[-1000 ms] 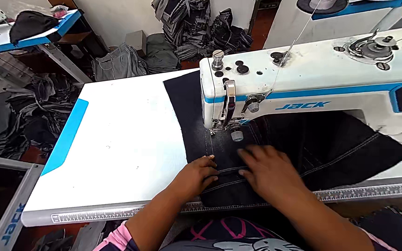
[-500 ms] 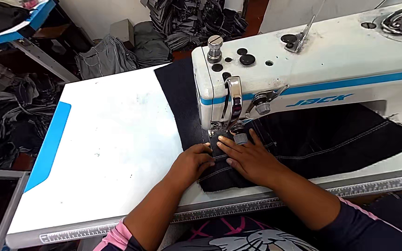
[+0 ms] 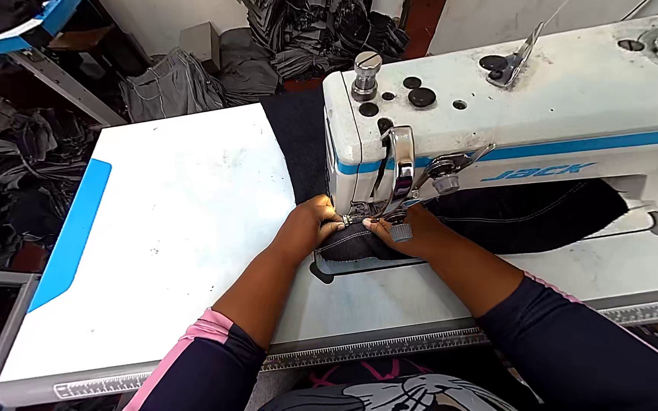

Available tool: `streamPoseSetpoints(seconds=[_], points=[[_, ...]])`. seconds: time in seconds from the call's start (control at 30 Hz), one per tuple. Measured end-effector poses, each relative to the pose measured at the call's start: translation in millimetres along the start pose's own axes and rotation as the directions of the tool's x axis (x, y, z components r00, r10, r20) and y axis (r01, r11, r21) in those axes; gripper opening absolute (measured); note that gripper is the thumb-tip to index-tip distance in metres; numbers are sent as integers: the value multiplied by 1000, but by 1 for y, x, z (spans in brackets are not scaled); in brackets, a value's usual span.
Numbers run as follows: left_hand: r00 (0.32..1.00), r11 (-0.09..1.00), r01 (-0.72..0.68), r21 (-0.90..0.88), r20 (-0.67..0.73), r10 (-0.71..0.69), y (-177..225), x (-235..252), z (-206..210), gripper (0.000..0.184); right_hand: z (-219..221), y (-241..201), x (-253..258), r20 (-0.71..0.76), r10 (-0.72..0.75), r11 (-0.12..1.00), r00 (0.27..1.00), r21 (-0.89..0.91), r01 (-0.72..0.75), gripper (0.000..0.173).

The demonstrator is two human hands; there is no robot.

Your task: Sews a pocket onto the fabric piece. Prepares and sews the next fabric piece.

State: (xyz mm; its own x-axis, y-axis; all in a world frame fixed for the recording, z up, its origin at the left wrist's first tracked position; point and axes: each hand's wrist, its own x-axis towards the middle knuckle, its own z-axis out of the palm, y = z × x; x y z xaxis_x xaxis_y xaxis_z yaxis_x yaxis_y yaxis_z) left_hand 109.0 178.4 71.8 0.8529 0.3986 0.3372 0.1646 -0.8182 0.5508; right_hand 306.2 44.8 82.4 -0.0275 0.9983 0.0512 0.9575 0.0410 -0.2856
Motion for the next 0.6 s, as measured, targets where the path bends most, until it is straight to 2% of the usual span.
streamPoseSetpoints(seconds=[0.07,0.17,0.2,0.27,0.33,0.4,0.5,0.6], points=[[999,1000,-9,-21,-32,8,-2,2,1,10,0,1,3,26,32,999,999,-33,-31,35],[998,998,-9,-62,-70,5,0,3,-1,7,5,2,5,-26,43,997,999,-56,-45,34],[998,998,18,-68,-58,-21,1,3,-3,10,8,2,4,-61,36,998,998,-52,-39,33],[992,992,126,-18,29,-125,2,6,-8,31,14,1,2,-155,25,998,988,-59,-35,31],[939,955,260,142,193,-284,0,12,-16,64,16,-4,-4,-263,3,998,965,-64,-20,24],[867,893,337,299,270,-418,2,18,-19,85,23,-8,-16,-385,-65,996,920,-82,35,26],[784,795,414,443,270,-559,17,18,-21,90,32,-20,-46,-421,-104,994,901,-63,85,38],[725,681,516,519,159,-671,39,0,-16,94,43,-29,-81,-492,-128,992,861,-49,119,40]])
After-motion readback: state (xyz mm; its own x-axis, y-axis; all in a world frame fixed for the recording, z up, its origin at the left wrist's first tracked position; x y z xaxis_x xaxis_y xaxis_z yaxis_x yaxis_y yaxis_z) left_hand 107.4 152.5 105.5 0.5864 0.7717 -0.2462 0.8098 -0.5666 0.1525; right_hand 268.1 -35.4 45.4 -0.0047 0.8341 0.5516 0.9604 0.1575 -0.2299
